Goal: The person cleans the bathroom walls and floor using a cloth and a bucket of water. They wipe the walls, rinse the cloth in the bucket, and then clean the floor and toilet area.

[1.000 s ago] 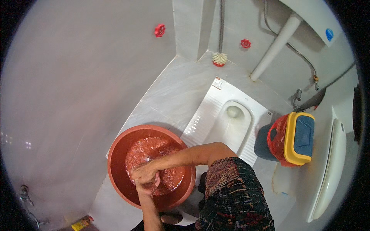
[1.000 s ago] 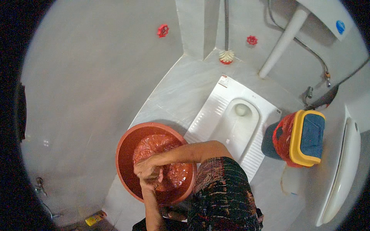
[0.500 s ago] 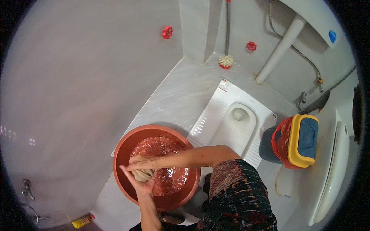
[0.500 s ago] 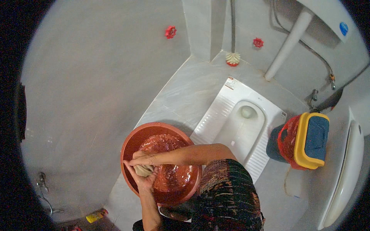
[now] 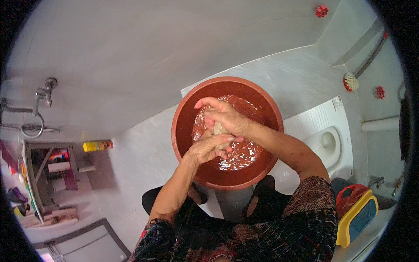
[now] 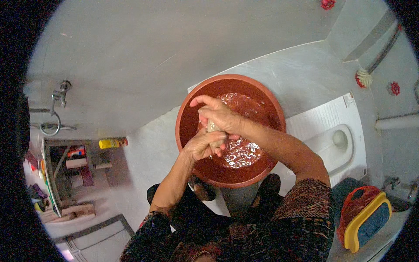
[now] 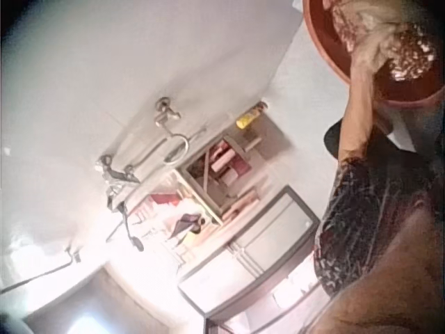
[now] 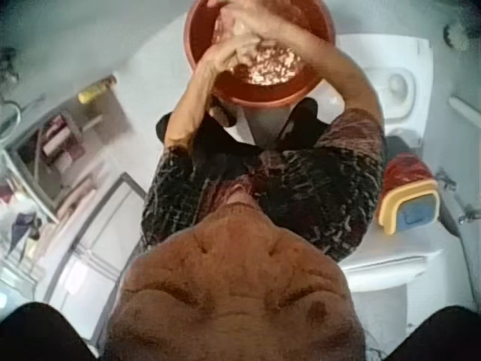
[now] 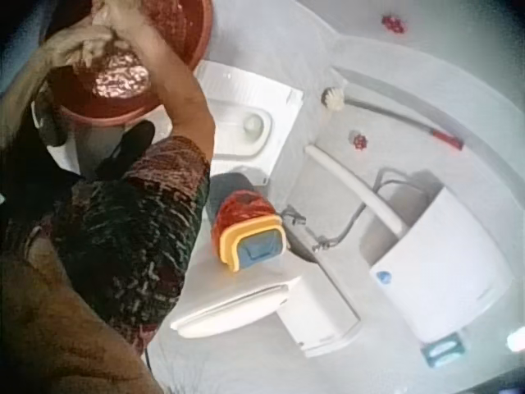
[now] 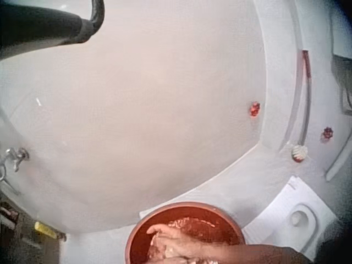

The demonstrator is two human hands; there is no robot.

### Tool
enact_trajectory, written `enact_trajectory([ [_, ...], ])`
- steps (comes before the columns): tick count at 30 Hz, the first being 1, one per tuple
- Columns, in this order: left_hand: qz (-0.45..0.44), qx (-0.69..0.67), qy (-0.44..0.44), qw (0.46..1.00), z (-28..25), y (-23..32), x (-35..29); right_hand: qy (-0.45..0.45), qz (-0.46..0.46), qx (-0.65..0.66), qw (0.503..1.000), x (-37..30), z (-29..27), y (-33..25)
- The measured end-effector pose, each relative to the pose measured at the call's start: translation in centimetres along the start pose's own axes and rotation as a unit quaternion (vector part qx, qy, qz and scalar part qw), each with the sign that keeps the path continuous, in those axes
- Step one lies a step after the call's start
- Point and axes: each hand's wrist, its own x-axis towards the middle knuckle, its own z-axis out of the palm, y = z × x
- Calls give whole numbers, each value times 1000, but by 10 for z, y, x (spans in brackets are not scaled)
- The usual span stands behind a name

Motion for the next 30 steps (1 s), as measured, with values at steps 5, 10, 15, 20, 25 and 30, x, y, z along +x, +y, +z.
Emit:
enact_trajectory([
  [5,-5,102,70,992,26,8,-1,20,6,-61,998,1,-3,-15],
  [10,151,262,178,936,18,-29,31,87,8,-199,976,13,-18,11],
  [15,106,516,350,775,7,-47,63,195,-33,-261,945,26,-27,49],
  [20,121,636,359,672,-11,-52,70,318,-49,-274,906,41,-41,97],
  [25,170,491,314,794,-22,-52,68,256,34,-55,965,37,-50,96],
  [30,29,-157,-77,984,-30,-12,25,154,-32,57,986,22,-16,26],
])
